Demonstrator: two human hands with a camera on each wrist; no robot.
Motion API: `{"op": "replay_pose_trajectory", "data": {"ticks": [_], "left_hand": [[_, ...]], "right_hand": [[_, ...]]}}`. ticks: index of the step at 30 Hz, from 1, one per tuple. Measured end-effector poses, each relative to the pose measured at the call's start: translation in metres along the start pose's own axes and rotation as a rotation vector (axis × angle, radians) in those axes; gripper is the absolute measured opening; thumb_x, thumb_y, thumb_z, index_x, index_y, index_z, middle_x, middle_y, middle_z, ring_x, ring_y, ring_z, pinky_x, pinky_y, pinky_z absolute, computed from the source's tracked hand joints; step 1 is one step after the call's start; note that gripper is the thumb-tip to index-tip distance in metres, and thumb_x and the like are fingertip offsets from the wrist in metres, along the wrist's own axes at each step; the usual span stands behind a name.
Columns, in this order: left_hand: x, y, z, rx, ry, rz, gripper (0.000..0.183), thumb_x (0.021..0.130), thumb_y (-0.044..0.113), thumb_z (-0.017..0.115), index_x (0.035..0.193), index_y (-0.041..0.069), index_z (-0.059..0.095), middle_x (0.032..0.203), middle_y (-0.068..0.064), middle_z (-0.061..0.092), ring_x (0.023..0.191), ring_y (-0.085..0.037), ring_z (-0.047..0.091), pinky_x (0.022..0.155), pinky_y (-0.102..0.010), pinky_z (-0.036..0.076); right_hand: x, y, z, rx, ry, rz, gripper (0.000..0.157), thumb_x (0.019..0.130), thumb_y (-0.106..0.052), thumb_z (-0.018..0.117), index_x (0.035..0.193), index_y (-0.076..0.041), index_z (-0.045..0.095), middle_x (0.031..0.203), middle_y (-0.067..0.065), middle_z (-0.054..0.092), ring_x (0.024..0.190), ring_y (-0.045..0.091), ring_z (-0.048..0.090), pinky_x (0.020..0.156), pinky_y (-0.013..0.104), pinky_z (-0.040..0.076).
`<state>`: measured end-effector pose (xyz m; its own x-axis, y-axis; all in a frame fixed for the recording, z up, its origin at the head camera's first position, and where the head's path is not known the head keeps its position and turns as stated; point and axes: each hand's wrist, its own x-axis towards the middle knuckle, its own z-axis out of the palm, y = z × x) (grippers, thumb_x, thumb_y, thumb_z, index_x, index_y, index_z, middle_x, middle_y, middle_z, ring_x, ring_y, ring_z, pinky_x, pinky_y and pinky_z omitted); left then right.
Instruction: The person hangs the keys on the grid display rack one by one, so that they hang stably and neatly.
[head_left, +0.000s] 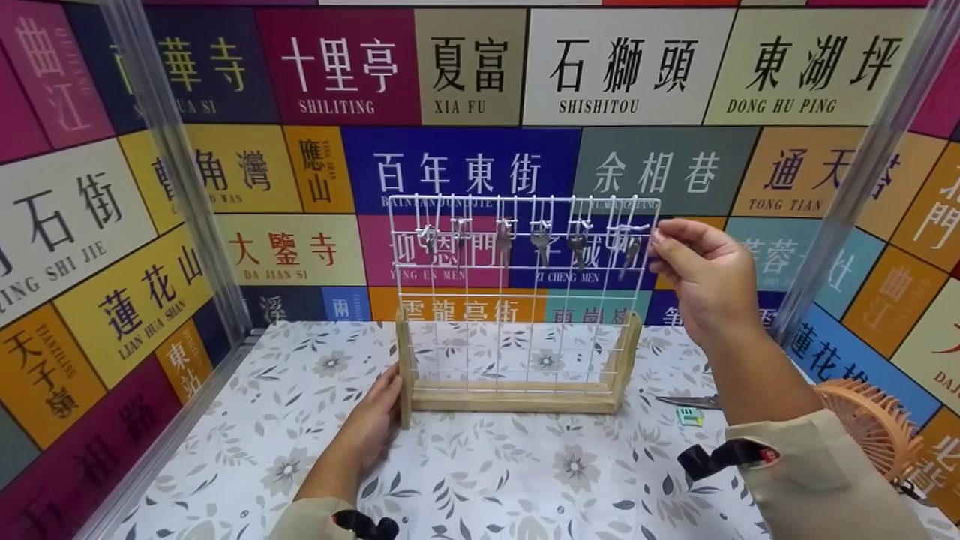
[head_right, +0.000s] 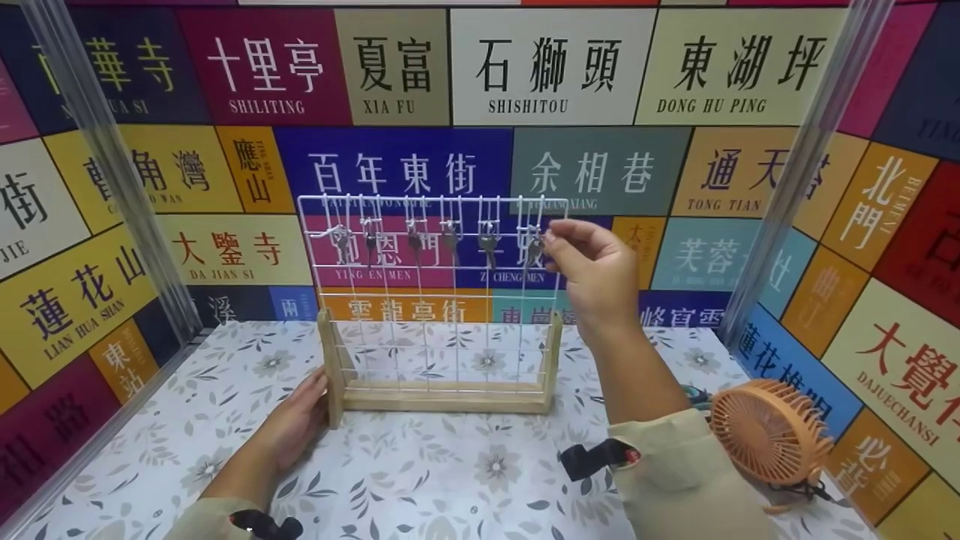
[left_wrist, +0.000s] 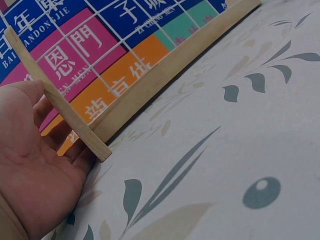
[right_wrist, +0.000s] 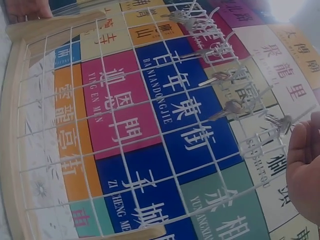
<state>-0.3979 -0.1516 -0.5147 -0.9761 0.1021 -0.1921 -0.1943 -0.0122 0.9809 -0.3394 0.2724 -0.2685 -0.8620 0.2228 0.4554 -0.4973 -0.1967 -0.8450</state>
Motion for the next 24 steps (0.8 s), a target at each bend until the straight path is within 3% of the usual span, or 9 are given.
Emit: {"op": "replay_pose_trajectory", "data": {"ticks": [6, 13, 18, 24], "left_hand": [[0.000, -0.001, -0.001, -0.005, 0.000, 0.000, 0.060, 0.104, 0.068, 0.051, 0.161, 0.055, 0.035, 0.178, 0.010, 0.029, 0.168, -0.025, 0.022, 0.137, -0.055, 0.013], [-0.001, -0.002, -0.003, -0.023, -0.038, 0.054, 0.063, 0.108, 0.061, 0.050, 0.167, 0.045, 0.031, 0.179, 0.004, 0.028, 0.168, -0.027, 0.021, 0.138, -0.051, 0.015], [-0.004, -0.002, -0.005, -0.018, -0.017, 0.036, 0.063, 0.107, 0.063, 0.051, 0.166, 0.048, 0.032, 0.179, 0.004, 0.028, 0.168, -0.027, 0.021, 0.138, -0.052, 0.014], [-0.005, -0.001, -0.006, -0.019, -0.015, 0.029, 0.060, 0.108, 0.063, 0.049, 0.164, 0.051, 0.033, 0.179, 0.005, 0.028, 0.168, -0.025, 0.022, 0.138, -0.050, 0.015]], "right_hand": [[-0.018, 0.022, -0.012, 0.022, 0.044, 0.035, 0.025, 0.096, -0.012, 0.081, 0.116, 0.001, 0.073, 0.105, 0.007, 0.070, 0.093, 0.019, 0.070, 0.082, 0.022, 0.065], [-0.040, 0.053, -0.024, 0.032, 0.104, 0.114, 0.025, 0.096, -0.012, 0.081, 0.116, 0.000, 0.073, 0.105, 0.007, 0.069, 0.094, 0.018, 0.068, 0.084, 0.023, 0.064], [-0.048, 0.073, -0.034, 0.040, 0.135, 0.172, 0.033, 0.094, -0.017, 0.083, 0.120, -0.001, 0.072, 0.107, 0.005, 0.069, 0.095, 0.018, 0.067, 0.086, 0.022, 0.064], [-0.050, 0.098, -0.048, 0.017, 0.164, 0.241, 0.028, 0.096, -0.016, 0.082, 0.120, -0.004, 0.074, 0.106, 0.001, 0.070, 0.096, 0.017, 0.068, 0.088, 0.023, 0.064]]}}
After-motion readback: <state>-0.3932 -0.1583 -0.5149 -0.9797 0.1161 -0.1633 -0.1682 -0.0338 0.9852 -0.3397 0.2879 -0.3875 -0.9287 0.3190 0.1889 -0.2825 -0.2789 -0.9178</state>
